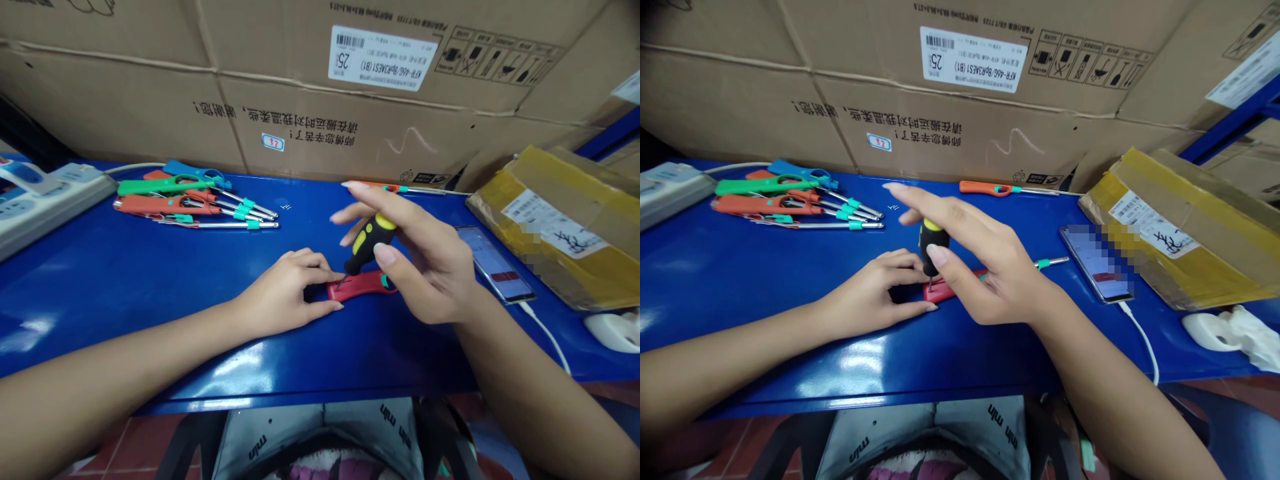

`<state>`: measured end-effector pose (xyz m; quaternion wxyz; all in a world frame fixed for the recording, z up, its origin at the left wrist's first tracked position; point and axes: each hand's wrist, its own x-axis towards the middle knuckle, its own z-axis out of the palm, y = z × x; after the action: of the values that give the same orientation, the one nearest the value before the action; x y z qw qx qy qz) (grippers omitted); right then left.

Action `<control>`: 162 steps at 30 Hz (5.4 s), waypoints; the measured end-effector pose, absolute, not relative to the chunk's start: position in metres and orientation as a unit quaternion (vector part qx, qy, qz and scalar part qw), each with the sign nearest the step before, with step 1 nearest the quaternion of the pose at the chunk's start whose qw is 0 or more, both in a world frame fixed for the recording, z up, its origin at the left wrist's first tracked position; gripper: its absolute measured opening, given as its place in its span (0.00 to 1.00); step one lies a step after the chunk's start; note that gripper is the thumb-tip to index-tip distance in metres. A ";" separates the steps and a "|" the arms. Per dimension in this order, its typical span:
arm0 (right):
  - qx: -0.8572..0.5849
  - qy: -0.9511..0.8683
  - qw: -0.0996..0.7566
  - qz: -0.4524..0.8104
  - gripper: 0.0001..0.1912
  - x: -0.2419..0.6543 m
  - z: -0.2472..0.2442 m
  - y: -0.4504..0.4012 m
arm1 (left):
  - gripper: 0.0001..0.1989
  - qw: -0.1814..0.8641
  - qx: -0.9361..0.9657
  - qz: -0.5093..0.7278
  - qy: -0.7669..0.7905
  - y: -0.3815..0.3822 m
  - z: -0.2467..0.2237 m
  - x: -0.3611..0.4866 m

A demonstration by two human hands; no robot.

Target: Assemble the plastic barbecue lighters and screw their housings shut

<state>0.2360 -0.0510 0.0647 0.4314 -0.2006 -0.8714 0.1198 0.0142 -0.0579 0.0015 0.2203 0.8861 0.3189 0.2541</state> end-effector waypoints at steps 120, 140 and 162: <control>-0.508 -0.819 0.244 0.108 0.14 0.232 0.008 0.001 | 0.19 0.156 0.904 0.181 0.354 -0.063 0.012 0.013; -0.395 -0.853 0.289 0.183 0.19 0.238 0.022 -0.004 | 0.13 0.167 0.920 0.160 0.317 -0.054 0.018 0.007; -0.507 -0.794 0.019 0.334 0.25 0.338 0.077 0.010 | 0.18 0.123 0.907 0.190 0.354 -0.020 0.038 -0.035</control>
<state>0.3376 0.0096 0.0767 0.0186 -0.5074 -0.7941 0.3342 -0.0353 -0.0205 0.0377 0.1226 0.9073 0.3543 0.1903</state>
